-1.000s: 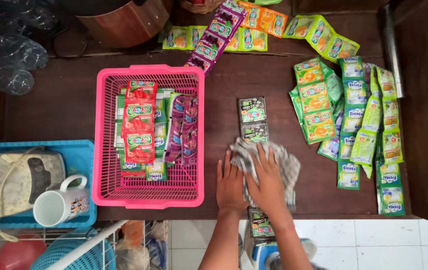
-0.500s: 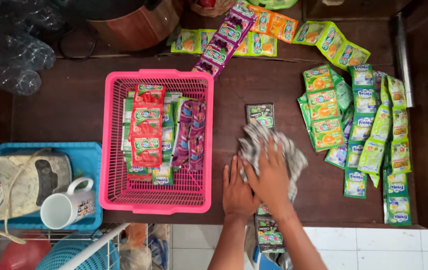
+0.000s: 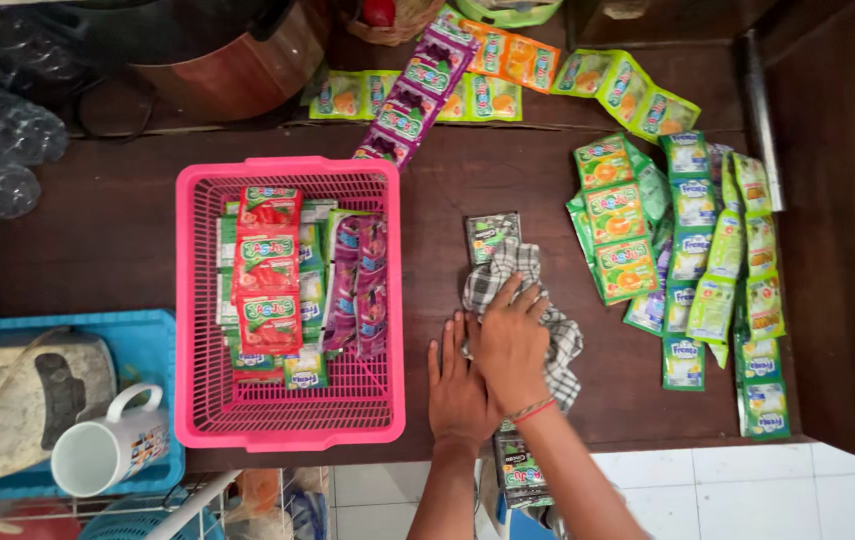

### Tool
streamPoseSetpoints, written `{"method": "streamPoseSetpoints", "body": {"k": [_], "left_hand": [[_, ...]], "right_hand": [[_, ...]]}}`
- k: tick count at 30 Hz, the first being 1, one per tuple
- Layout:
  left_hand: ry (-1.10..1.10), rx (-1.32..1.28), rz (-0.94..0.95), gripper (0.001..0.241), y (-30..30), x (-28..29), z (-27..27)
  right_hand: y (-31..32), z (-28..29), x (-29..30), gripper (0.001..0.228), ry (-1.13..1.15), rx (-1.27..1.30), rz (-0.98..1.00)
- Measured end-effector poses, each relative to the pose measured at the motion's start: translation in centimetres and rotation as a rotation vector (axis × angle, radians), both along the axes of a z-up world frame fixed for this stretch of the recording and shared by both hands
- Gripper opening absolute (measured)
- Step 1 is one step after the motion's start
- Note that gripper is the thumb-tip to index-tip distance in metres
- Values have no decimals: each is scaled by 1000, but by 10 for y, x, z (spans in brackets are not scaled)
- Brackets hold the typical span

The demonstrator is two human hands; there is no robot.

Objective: The person wipes small packets of instant noodles and tea with a cloth on a wooden table, then places them into a pink basket. The person handles multiple packet types one at a time, wiping each before stacking them in the basket.

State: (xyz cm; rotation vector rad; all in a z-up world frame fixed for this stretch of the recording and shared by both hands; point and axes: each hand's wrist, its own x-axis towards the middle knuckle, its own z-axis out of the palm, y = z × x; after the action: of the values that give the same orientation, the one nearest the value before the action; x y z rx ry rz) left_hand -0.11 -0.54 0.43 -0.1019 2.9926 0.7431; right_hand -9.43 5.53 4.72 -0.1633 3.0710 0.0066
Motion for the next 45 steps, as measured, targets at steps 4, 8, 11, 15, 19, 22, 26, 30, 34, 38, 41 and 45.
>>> {"method": "streamPoseSetpoints", "body": {"k": [4,8,11,15,19,22,26,30,34,38,41,45], "left_hand": [[-29,16,6,68,0,2,-7],[13,38,-12,64,1,5,-15],[54,91,2,63,0,9,-19],[-14,35,-39,58,0,10,-20],[93,248,75,57,-1,11,-14],[130,322,104,61,-2,10,-8],[186,304,73,71,-1,6,-3],[116,199,85,78,-2,5,-4],[123,169,82,77,5,9,-7],[98,-14,39,75,0,6,-4],[18,44,-43,74,-3,3,0],[-284,91,-21,87,-2,1,-1]], "right_hand": [[2,4,-7,91,-90,88,134],[-11,-2,-25,102,-109,145,69],[-22,-9,-27,106,-79,314,116],[-17,-12,-23,108,-164,203,62],[21,-9,-34,57,-201,-158,-22],[71,-9,-47,43,-257,-490,-135],[90,-17,-59,29,-501,-1447,-290],[78,-14,-49,28,-143,-1238,-194],[92,13,0,32,340,-1224,-386],[74,30,64,41,309,-1061,-206],[46,20,73,59,140,-850,212],[28,2,41,64,55,-651,210]]}}
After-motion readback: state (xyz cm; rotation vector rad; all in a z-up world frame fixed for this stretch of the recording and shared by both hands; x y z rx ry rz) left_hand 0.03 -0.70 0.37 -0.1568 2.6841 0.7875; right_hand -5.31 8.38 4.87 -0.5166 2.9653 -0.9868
